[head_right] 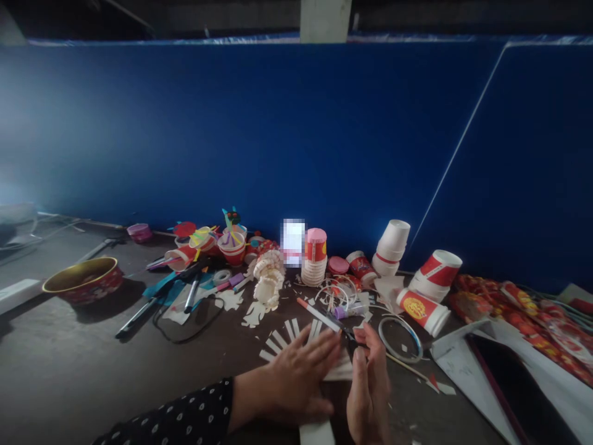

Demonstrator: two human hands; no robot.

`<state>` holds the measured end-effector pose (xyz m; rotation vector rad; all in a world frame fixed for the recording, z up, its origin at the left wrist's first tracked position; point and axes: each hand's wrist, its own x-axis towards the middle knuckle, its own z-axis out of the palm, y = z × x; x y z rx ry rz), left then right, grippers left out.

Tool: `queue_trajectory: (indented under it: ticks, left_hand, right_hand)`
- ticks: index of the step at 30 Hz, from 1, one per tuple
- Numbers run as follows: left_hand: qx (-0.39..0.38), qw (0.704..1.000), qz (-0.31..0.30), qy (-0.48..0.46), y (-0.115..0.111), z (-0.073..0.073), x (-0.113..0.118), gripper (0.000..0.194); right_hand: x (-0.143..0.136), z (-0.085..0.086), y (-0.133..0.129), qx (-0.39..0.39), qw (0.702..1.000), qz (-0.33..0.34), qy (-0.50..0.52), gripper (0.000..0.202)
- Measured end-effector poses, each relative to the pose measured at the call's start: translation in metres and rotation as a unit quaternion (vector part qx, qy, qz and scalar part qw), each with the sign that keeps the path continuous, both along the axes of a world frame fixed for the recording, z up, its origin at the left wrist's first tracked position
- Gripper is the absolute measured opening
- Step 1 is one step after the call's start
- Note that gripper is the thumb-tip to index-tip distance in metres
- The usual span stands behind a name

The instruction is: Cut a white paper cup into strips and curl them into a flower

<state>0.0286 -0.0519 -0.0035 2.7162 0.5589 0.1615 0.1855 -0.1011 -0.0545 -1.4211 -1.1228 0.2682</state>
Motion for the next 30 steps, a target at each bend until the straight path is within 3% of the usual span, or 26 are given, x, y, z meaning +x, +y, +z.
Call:
queue_trajectory:
  ticks: [4,8,10,14,18,21,25,27,30]
  left_hand:
    - [-0.022,0.998,-0.025,0.049,-0.003,0.000,0.000,0.086]
    - [-0.007,0.999,-0.051,-0.004,0.006,-0.003,-0.009,0.091]
    - [0.005,0.999,-0.034,-0.031,0.013,-0.003,-0.016,0.095]
    - [0.029,0.998,-0.037,-0.036,0.017,-0.003,-0.031,0.087]
    - [0.026,0.997,-0.077,-0.015,0.007,-0.012,-0.048,0.076]
    - [0.005,0.997,-0.072,0.004,0.001,-0.017,-0.058,0.079]
    - [-0.011,0.996,-0.087,0.013,0.001,-0.010,-0.061,0.084]
    - [-0.015,0.996,-0.089,0.004,0.001,-0.006,-0.060,0.088]
    - [-0.021,0.997,-0.081,-0.005,0.001,-0.005,-0.060,0.092]
  right_hand:
    - [-0.002,0.002,-0.001,0.001,1.000,-0.001,-0.009,0.048]
    - [-0.004,0.008,-0.003,0.010,1.000,-0.004,-0.022,0.048]
    - [-0.005,0.009,-0.004,0.017,0.999,-0.006,-0.028,0.048]
    - [-0.003,0.006,-0.004,0.010,0.998,0.012,-0.054,0.045]
    - [0.000,0.009,-0.008,-0.009,0.987,0.090,-0.133,0.040]
    - [-0.003,0.017,-0.012,-0.017,0.952,0.161,-0.260,0.043]
    - [-0.012,0.021,-0.018,-0.054,0.852,0.262,-0.450,0.055]
    - [-0.015,0.016,-0.021,-0.070,0.823,0.263,-0.498,0.064]
    - [-0.015,0.007,-0.025,-0.081,0.809,0.254,-0.524,0.071]
